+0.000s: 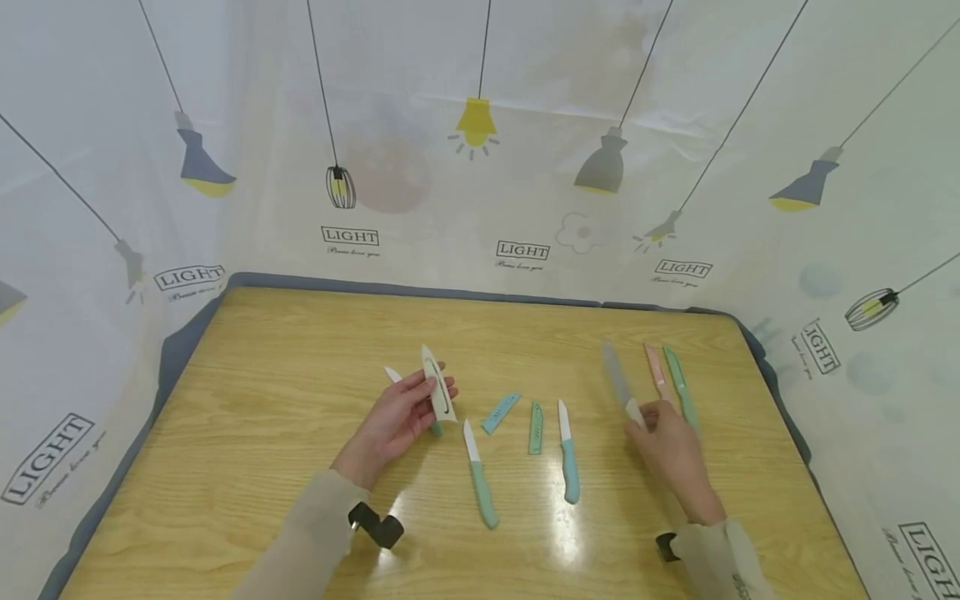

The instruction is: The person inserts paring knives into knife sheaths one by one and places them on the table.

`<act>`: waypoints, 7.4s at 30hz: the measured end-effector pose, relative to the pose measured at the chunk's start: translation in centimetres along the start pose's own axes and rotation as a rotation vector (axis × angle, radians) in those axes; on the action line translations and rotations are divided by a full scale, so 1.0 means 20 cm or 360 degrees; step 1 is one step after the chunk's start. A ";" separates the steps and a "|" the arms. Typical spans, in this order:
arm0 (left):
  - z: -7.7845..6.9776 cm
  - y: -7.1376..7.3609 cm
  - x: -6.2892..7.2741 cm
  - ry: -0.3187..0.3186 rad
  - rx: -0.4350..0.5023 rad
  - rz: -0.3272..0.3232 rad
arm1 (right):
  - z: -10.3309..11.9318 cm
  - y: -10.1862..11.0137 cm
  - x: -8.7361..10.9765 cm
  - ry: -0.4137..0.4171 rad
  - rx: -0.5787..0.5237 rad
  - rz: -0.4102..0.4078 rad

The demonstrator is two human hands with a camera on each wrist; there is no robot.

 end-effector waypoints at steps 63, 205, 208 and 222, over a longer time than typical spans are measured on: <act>0.00 -0.15 -0.06 0.0075 0.0755 -0.0133 | 0.54 -0.39 0.31 0.0125 -0.0804 0.0489; 0.10 -0.30 0.02 -0.0112 0.0394 -0.0150 | 0.79 -0.54 0.27 0.0088 -0.0836 0.0376; 0.11 -0.30 0.02 -0.0118 0.0386 -0.0155 | 0.78 -0.54 0.27 0.0093 -0.0852 0.0378; 0.17 -0.31 0.03 -0.0147 0.0300 -0.0170 | 0.76 -0.56 0.26 0.0070 -0.0886 0.0375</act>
Point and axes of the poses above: each hand's wrist, its own x-axis away from the middle knuckle, its own y-axis out of the back of the hand, z = x × y, the point moved 5 cm from there along -x, towards the middle knuckle, and after that the axes turned 13 degrees about -z, right-handed, at the moved point
